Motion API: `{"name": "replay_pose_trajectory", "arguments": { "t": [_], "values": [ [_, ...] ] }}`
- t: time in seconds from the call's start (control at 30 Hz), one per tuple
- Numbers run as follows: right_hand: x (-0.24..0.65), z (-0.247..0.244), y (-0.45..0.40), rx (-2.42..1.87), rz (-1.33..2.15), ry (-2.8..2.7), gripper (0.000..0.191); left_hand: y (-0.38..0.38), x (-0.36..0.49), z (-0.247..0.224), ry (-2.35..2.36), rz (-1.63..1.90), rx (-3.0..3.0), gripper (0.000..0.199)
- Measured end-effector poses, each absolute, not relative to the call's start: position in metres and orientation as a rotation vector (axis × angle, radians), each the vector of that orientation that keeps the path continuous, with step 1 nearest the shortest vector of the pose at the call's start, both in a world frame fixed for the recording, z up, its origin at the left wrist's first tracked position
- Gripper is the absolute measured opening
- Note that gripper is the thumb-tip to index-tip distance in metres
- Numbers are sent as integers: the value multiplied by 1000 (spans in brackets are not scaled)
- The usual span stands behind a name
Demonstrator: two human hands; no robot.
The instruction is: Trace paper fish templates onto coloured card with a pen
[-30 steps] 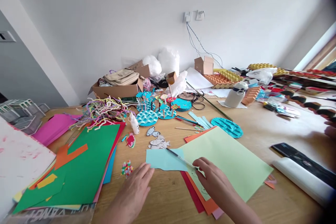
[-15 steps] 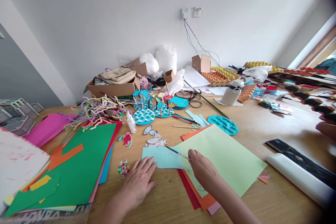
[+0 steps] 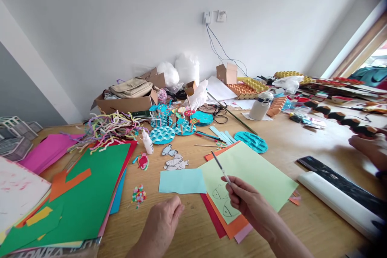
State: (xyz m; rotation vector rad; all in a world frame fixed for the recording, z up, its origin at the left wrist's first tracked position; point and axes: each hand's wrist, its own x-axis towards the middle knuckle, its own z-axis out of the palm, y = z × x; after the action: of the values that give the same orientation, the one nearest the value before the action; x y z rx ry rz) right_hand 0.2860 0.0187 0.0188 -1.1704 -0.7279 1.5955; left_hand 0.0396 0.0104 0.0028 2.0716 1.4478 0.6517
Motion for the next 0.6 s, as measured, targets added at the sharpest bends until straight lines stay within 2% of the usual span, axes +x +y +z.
{"name": "replay_pose_trajectory", "arguments": {
  "t": [0.07, 0.17, 0.33, 0.5, 0.6],
  "values": [
    [268, 21, 12, -1042, 1719, -637, 28, 11, 42, 7, 1340, 813, 1750, 12],
    [236, 19, 2, -904, 1879, -625, 24, 8, 48, 15, 1039, 915, 1159, 37],
    [194, 24, -8, -854, 2013, -704, 26, 5, 58, 25, 647, 921, 530, 49],
    [175, 51, -7, -933, 2002, -879, 28, 8, 58, 36, 739, 999, 436, 36],
    [167, 66, -6, -950, 2014, -968, 21, 7, 55, 46, 875, 1053, 445, 29]
  ]
}}
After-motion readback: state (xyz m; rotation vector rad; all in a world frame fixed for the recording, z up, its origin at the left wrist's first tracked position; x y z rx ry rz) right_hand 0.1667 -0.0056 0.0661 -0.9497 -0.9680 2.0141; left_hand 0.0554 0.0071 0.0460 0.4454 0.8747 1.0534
